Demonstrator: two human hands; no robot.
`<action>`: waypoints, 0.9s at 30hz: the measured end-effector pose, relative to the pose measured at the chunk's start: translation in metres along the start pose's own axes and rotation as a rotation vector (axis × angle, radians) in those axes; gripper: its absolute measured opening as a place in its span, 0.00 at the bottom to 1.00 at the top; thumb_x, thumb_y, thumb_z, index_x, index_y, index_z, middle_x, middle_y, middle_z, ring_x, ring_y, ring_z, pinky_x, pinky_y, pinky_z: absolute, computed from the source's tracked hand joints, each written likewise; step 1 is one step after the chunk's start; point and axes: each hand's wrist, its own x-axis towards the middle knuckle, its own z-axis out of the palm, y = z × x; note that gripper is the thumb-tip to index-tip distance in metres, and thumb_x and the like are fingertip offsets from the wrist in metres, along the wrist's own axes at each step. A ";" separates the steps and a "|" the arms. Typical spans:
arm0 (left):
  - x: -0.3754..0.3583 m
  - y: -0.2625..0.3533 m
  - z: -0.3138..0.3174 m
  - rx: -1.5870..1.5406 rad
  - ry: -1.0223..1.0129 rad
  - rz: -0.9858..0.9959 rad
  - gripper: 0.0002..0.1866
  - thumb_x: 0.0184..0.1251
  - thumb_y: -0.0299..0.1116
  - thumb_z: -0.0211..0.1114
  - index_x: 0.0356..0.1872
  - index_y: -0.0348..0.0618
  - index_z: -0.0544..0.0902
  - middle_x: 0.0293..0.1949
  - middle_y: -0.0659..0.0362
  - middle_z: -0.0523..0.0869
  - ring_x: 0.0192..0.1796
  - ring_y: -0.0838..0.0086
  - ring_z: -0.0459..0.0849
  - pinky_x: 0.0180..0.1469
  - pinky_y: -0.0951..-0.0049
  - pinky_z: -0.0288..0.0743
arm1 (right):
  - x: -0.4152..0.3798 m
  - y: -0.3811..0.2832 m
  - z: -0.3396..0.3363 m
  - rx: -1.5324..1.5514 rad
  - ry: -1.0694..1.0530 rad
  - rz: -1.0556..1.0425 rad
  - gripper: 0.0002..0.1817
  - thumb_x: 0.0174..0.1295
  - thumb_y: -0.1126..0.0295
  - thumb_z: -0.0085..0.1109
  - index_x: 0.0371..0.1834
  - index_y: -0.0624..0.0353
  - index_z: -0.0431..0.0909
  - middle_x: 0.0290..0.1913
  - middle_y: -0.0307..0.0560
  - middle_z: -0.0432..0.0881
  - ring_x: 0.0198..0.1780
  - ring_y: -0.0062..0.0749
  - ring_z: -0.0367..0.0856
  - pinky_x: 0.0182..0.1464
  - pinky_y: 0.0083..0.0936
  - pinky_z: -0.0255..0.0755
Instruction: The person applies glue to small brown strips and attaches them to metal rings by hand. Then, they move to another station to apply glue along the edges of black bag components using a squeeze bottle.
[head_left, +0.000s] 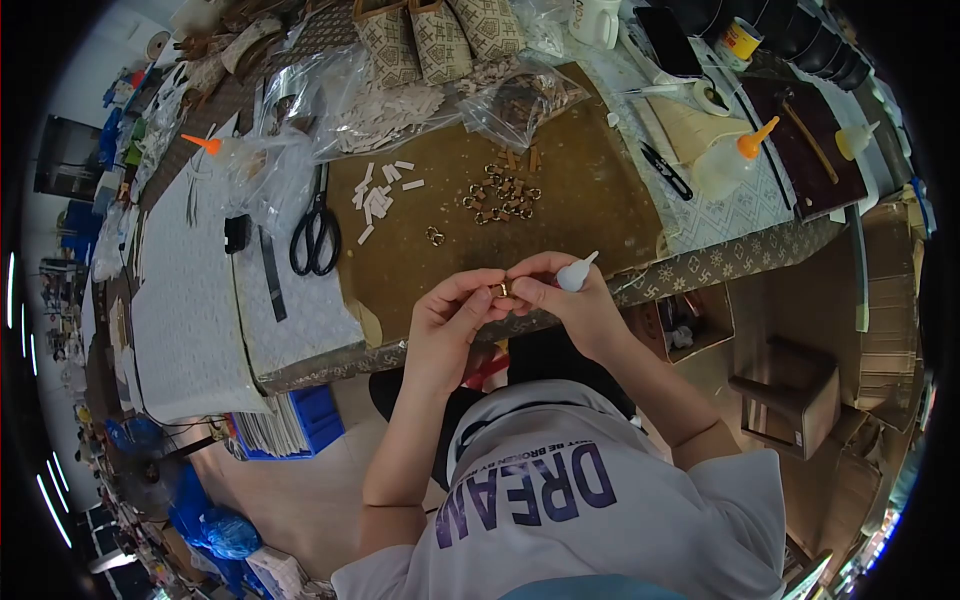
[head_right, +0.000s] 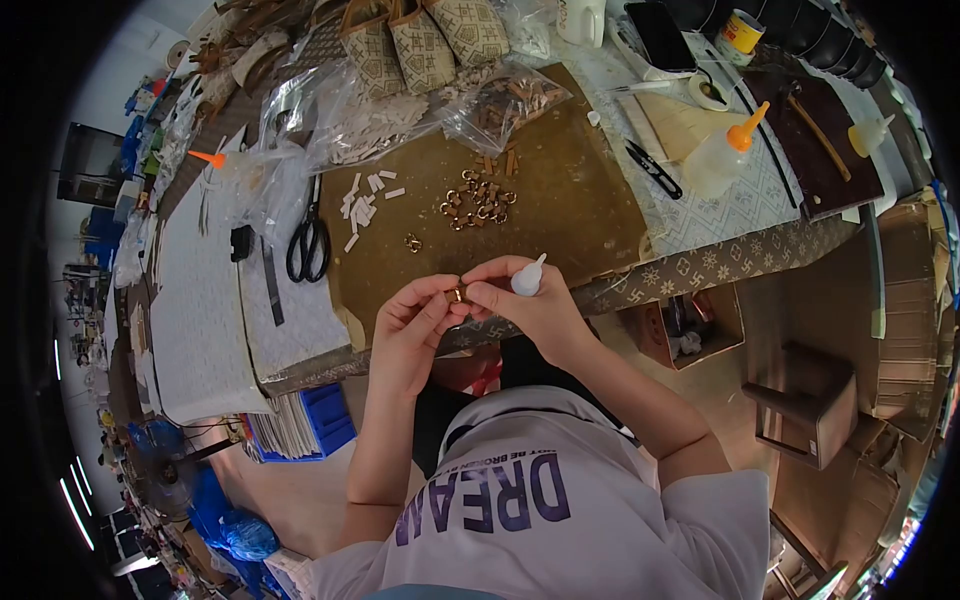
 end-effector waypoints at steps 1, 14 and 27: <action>0.000 0.000 0.000 0.011 0.002 0.003 0.11 0.67 0.22 0.57 0.49 0.32 0.78 0.42 0.56 0.84 0.41 0.75 0.84 0.46 0.78 0.79 | 0.000 0.001 0.001 0.013 -0.008 0.007 0.09 0.60 0.74 0.62 0.42 0.66 0.79 0.36 0.43 0.82 0.35 0.21 0.80 0.40 0.17 0.76; -0.004 0.003 0.002 0.342 0.088 0.089 0.10 0.61 0.20 0.63 0.44 0.33 0.81 0.37 0.57 0.85 0.37 0.80 0.83 0.42 0.81 0.78 | -0.003 -0.001 0.002 -0.465 -0.025 -0.192 0.05 0.56 0.76 0.64 0.34 0.62 0.79 0.32 0.37 0.81 0.35 0.16 0.77 0.38 0.15 0.71; 0.000 0.000 -0.014 0.177 0.067 -0.014 0.10 0.59 0.21 0.66 0.43 0.35 0.83 0.36 0.56 0.86 0.36 0.77 0.84 0.41 0.80 0.79 | -0.002 -0.007 -0.003 -0.410 -0.027 -0.175 0.13 0.56 0.71 0.67 0.39 0.63 0.74 0.34 0.37 0.78 0.36 0.19 0.75 0.38 0.18 0.69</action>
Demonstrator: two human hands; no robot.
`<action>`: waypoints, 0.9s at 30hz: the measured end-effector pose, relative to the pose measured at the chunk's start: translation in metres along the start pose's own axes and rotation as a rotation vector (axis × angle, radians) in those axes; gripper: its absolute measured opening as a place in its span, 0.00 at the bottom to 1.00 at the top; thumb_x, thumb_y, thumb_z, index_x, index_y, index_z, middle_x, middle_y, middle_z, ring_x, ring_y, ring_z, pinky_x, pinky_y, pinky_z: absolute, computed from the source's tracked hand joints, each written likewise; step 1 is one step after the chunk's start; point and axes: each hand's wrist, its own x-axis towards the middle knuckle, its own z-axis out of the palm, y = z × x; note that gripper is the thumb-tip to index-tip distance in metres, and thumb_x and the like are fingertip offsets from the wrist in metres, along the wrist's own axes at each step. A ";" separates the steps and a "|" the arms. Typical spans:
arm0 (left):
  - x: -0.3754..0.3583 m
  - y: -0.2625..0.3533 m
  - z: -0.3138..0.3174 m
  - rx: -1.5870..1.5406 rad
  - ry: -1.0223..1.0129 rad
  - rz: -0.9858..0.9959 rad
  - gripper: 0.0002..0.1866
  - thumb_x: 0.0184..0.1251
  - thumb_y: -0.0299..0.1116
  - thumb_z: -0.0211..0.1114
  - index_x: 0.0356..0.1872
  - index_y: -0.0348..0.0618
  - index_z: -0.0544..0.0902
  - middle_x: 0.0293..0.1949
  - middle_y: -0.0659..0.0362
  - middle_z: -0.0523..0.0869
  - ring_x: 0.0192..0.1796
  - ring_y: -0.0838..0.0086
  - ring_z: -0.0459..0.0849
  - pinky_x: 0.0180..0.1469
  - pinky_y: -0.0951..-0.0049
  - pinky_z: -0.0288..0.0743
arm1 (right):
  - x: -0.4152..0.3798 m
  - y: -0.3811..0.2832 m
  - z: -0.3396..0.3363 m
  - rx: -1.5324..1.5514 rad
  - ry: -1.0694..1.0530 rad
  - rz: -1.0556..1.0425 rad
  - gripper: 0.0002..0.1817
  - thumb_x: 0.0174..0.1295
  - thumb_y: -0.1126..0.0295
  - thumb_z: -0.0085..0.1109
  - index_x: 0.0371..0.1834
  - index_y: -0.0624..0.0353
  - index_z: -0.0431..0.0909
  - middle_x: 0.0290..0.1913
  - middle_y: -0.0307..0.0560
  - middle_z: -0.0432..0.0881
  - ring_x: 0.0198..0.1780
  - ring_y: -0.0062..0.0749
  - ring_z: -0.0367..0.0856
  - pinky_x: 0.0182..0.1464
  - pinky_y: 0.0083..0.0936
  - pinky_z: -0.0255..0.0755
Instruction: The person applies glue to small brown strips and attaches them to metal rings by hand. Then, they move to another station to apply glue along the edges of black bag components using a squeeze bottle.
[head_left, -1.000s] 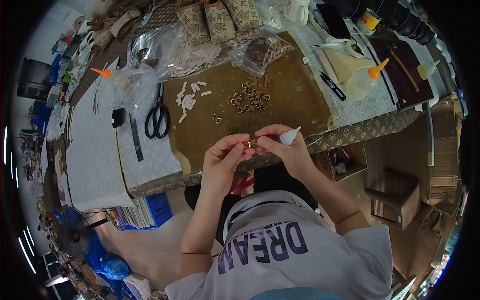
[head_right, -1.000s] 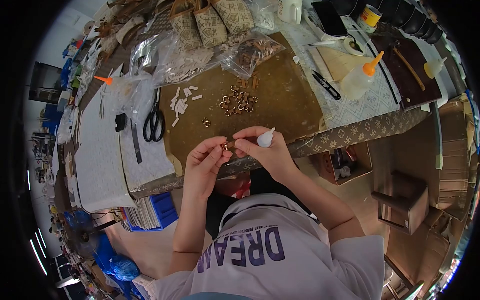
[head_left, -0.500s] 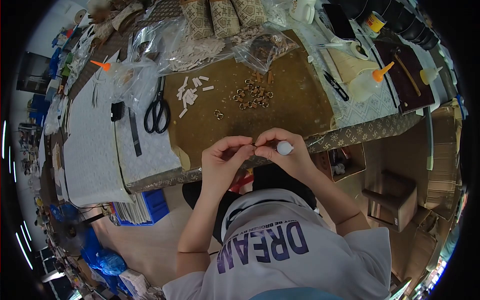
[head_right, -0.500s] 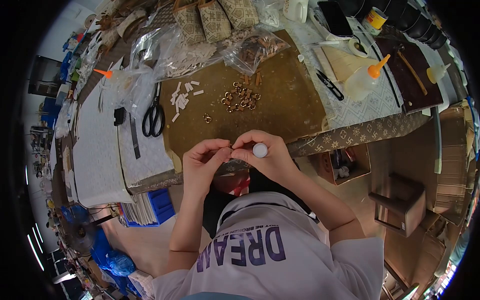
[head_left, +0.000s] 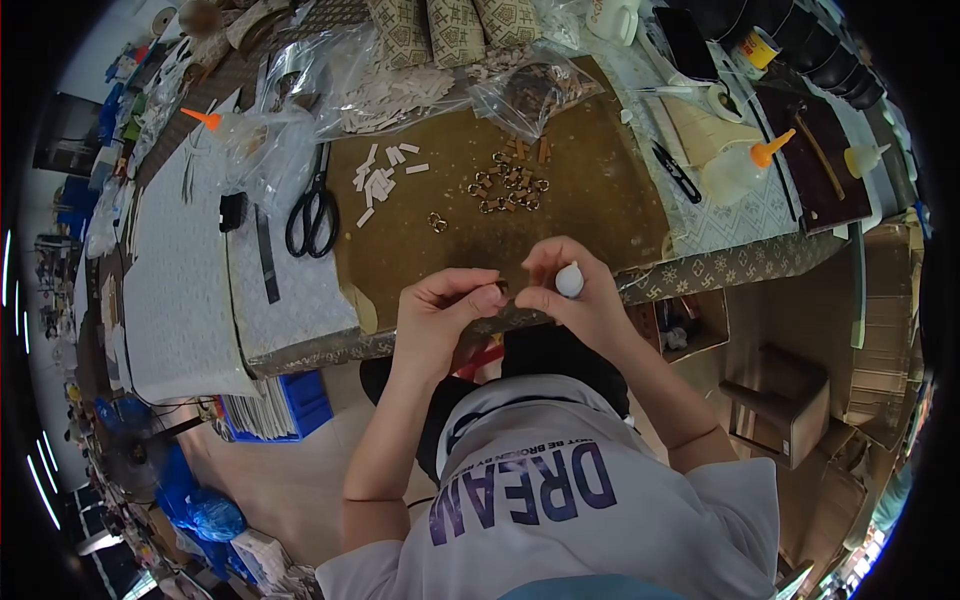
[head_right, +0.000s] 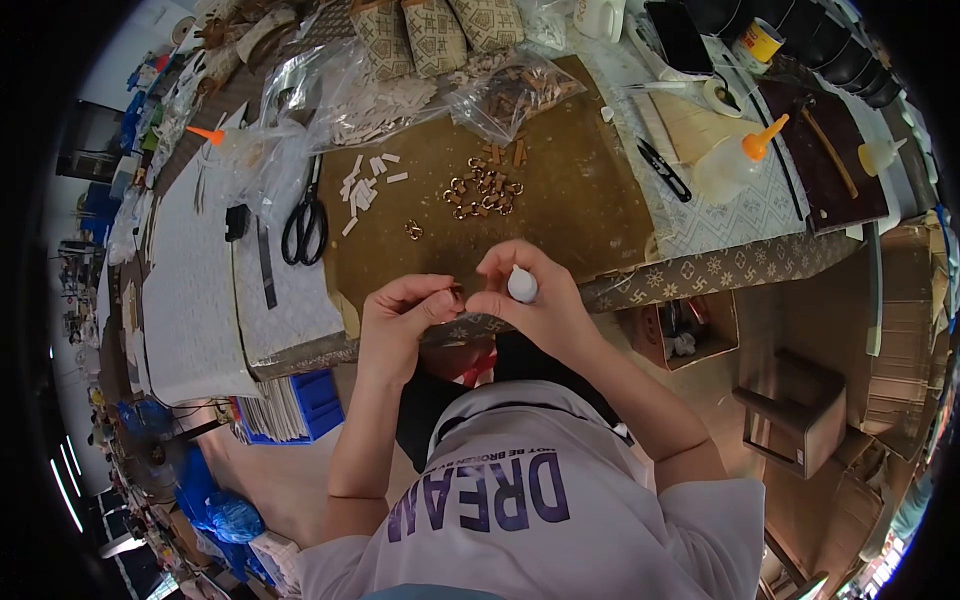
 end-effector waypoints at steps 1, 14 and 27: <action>0.001 0.000 -0.003 -0.044 0.013 -0.021 0.10 0.59 0.21 0.66 0.43 0.35 0.83 0.36 0.56 0.86 0.36 0.77 0.85 0.41 0.80 0.79 | -0.001 -0.001 -0.002 -0.073 0.016 0.005 0.13 0.57 0.70 0.66 0.39 0.63 0.73 0.34 0.39 0.77 0.36 0.21 0.75 0.38 0.19 0.70; -0.003 0.014 -0.017 -0.182 0.032 -0.220 0.12 0.61 0.23 0.64 0.45 0.33 0.81 0.37 0.52 0.86 0.38 0.70 0.87 0.41 0.79 0.83 | -0.010 -0.021 -0.008 -0.727 -0.071 -0.388 0.18 0.52 0.70 0.66 0.46 0.57 0.75 0.34 0.47 0.77 0.37 0.44 0.77 0.38 0.33 0.73; -0.005 0.017 -0.011 -0.126 0.038 -0.203 0.12 0.59 0.23 0.66 0.45 0.31 0.82 0.36 0.52 0.86 0.37 0.71 0.86 0.41 0.78 0.82 | -0.008 -0.023 -0.004 -0.902 -0.087 -0.450 0.16 0.51 0.71 0.65 0.43 0.59 0.74 0.30 0.45 0.74 0.33 0.40 0.75 0.35 0.31 0.71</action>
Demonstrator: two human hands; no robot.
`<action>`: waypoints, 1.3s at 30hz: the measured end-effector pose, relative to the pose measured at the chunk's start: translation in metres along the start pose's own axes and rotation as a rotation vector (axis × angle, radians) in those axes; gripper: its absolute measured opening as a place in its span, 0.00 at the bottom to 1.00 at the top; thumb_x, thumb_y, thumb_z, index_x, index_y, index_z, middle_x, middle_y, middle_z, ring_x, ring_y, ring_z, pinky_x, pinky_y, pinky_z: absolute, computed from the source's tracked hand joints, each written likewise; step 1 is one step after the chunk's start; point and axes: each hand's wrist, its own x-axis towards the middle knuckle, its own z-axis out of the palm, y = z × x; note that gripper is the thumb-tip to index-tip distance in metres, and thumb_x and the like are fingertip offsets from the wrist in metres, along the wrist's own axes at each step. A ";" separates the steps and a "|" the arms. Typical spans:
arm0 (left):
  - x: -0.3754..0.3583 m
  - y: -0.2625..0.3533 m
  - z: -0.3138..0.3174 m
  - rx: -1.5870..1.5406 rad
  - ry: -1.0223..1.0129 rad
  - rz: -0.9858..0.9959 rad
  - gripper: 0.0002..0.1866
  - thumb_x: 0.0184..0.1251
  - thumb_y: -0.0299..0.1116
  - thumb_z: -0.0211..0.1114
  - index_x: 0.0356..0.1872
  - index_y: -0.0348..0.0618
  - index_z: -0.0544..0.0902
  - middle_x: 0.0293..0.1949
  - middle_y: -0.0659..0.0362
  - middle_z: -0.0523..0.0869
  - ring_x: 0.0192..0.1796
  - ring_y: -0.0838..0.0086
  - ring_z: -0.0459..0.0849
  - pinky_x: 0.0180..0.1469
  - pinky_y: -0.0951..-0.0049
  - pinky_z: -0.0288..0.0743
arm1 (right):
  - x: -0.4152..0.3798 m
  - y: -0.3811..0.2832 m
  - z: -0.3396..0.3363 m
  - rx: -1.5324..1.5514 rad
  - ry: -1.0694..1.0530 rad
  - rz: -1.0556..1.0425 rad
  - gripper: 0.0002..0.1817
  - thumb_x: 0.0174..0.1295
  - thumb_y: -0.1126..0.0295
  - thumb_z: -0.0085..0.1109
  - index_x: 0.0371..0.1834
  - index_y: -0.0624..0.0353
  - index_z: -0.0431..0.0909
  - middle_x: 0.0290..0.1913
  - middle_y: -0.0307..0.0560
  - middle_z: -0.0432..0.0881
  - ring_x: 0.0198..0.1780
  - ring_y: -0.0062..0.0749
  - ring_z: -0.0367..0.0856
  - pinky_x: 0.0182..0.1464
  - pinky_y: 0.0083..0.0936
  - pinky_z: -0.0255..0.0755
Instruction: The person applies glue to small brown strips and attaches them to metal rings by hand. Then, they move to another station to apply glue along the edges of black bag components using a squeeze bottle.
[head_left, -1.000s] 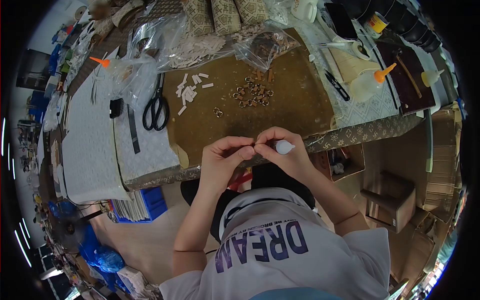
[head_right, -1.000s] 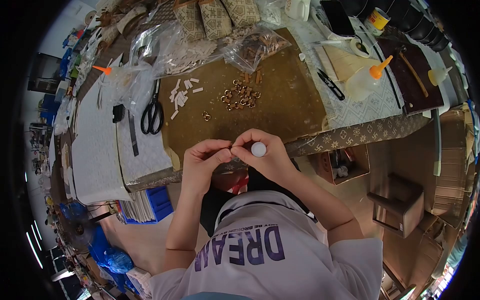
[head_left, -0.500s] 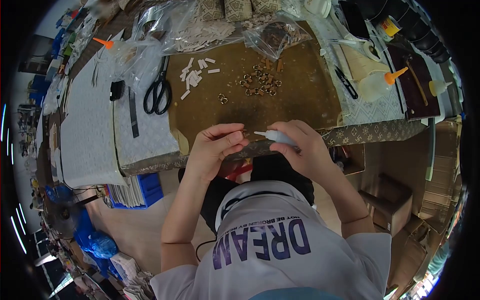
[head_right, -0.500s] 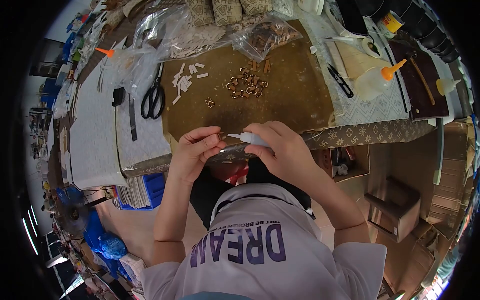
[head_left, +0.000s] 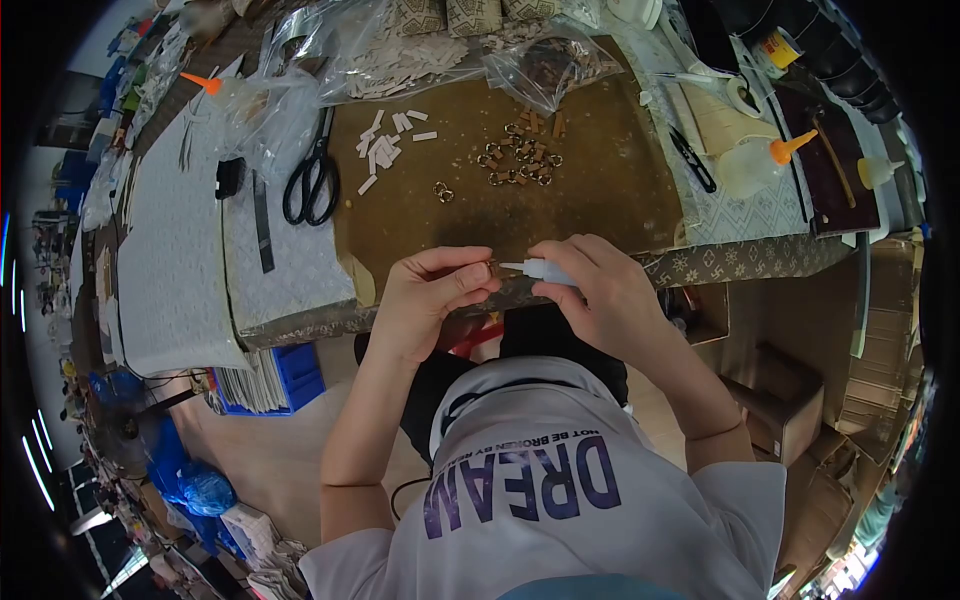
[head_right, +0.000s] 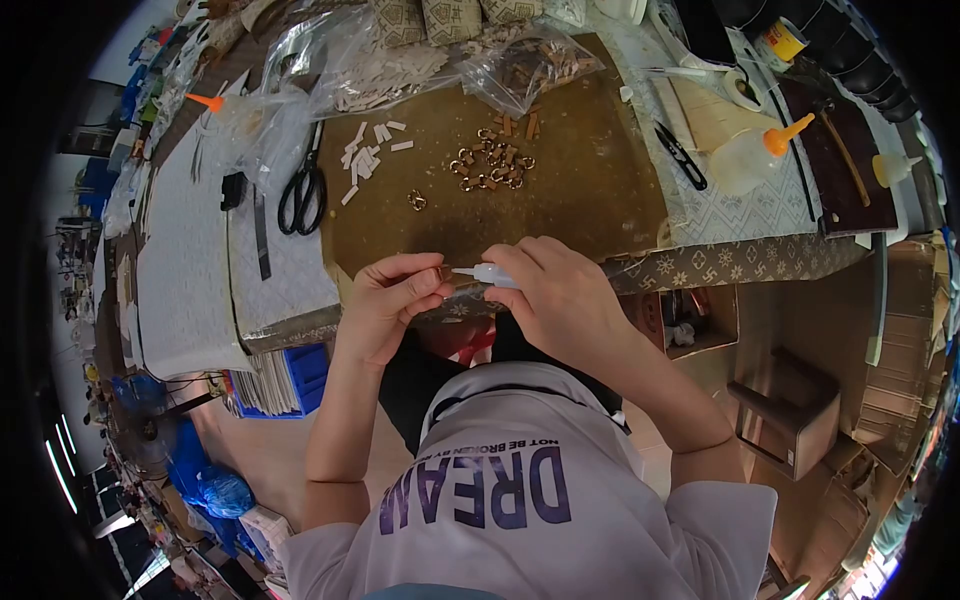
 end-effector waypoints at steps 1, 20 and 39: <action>0.000 -0.001 0.000 0.002 -0.001 -0.001 0.12 0.59 0.23 0.66 0.44 0.31 0.82 0.36 0.52 0.86 0.37 0.71 0.86 0.41 0.78 0.82 | 0.000 -0.001 -0.001 -0.013 -0.010 0.000 0.16 0.50 0.72 0.65 0.43 0.59 0.74 0.31 0.46 0.75 0.34 0.40 0.75 0.35 0.31 0.71; 0.005 -0.010 -0.006 -0.105 -0.005 -0.022 0.12 0.59 0.22 0.66 0.45 0.33 0.82 0.37 0.53 0.86 0.39 0.71 0.87 0.42 0.79 0.82 | 0.001 0.010 0.005 0.071 -0.031 0.003 0.17 0.50 0.72 0.66 0.43 0.61 0.74 0.34 0.47 0.77 0.37 0.38 0.77 0.39 0.29 0.72; 0.006 -0.006 -0.001 0.034 0.024 0.022 0.11 0.57 0.23 0.68 0.42 0.35 0.83 0.34 0.56 0.86 0.35 0.77 0.85 0.40 0.81 0.79 | -0.014 0.025 0.011 0.760 0.126 0.377 0.14 0.63 0.70 0.58 0.50 0.62 0.74 0.39 0.38 0.77 0.39 0.18 0.72 0.44 0.16 0.67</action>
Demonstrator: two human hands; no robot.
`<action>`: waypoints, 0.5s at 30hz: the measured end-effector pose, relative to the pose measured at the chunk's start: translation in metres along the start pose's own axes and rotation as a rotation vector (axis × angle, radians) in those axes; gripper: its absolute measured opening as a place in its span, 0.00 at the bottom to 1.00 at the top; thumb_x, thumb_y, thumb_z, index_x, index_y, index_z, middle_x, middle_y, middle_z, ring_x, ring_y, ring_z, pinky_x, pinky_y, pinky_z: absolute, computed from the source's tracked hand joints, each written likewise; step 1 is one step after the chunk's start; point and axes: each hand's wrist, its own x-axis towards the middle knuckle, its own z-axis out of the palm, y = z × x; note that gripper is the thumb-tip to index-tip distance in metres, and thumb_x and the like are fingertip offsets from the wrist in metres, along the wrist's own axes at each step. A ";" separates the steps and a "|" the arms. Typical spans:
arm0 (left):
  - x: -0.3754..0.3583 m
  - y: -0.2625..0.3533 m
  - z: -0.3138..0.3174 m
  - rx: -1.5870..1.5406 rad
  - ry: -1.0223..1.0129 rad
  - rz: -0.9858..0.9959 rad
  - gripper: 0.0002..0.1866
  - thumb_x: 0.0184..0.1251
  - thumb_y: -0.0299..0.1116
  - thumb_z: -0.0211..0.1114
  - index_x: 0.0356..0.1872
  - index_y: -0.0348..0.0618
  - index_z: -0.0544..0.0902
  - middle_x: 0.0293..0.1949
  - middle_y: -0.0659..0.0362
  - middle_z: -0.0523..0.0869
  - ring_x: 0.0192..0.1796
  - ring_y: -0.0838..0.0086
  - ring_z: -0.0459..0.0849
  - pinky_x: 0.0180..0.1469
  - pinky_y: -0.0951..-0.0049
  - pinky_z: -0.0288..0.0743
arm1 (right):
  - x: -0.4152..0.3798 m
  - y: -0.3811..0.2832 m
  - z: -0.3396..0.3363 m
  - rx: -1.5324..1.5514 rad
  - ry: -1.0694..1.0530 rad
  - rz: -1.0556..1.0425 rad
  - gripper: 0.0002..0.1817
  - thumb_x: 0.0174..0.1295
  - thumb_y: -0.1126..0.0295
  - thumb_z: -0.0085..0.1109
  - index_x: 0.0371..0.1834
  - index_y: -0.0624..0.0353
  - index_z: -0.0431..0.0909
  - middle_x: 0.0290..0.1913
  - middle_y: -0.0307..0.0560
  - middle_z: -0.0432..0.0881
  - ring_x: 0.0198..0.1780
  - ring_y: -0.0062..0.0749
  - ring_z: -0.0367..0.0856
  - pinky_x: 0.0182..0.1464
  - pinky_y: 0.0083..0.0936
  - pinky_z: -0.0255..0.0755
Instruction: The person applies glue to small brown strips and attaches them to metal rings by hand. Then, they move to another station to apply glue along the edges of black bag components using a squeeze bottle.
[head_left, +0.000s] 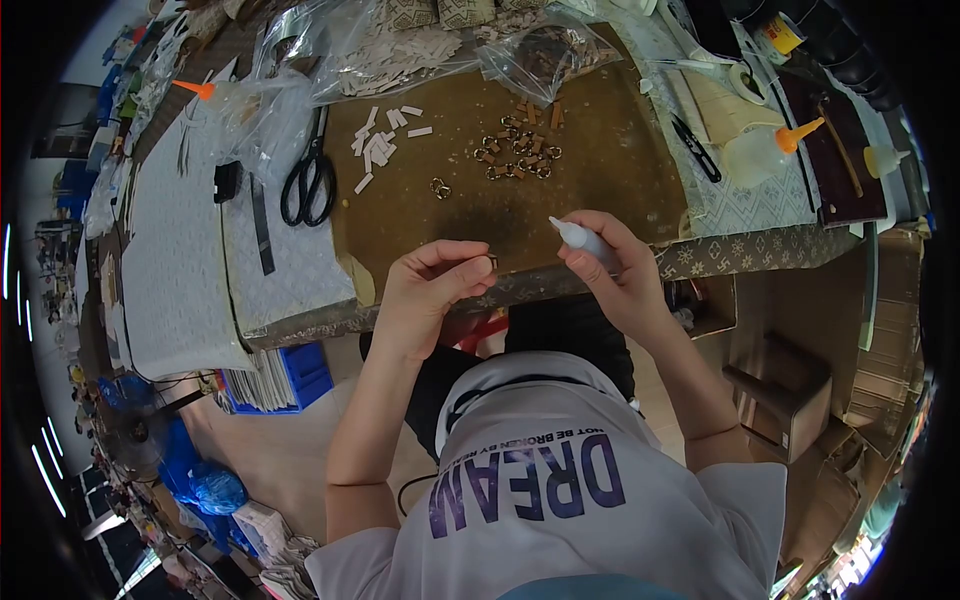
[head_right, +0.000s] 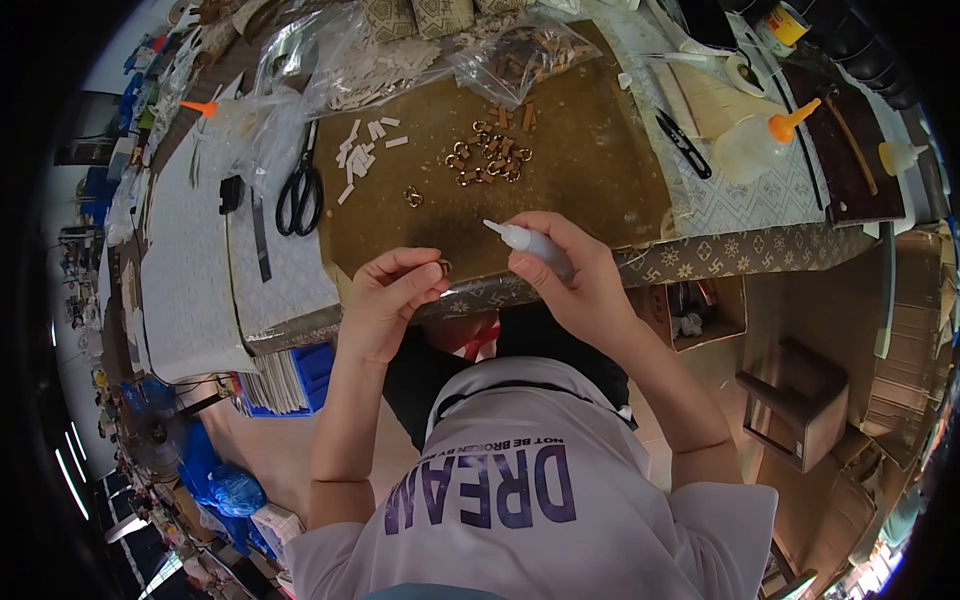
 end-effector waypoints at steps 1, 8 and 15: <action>0.000 0.000 0.000 0.001 0.000 -0.002 0.11 0.57 0.23 0.68 0.42 0.35 0.83 0.34 0.56 0.86 0.35 0.77 0.85 0.40 0.81 0.79 | 0.000 0.001 0.000 0.001 0.004 -0.009 0.14 0.63 0.70 0.58 0.50 0.62 0.73 0.39 0.38 0.77 0.39 0.18 0.72 0.44 0.16 0.67; 0.000 -0.001 -0.001 0.014 0.005 -0.003 0.11 0.57 0.23 0.68 0.42 0.35 0.83 0.33 0.57 0.86 0.34 0.77 0.84 0.39 0.81 0.78 | 0.001 0.006 0.001 -0.001 0.008 -0.032 0.14 0.64 0.69 0.58 0.51 0.63 0.73 0.38 0.39 0.77 0.39 0.18 0.73 0.44 0.16 0.67; 0.000 -0.004 -0.004 0.026 -0.033 0.014 0.09 0.60 0.23 0.66 0.41 0.37 0.82 0.33 0.59 0.85 0.34 0.78 0.84 0.39 0.82 0.78 | 0.004 0.006 0.000 0.127 -0.020 -0.064 0.15 0.69 0.67 0.51 0.54 0.61 0.66 0.40 0.38 0.74 0.39 0.17 0.70 0.44 0.15 0.66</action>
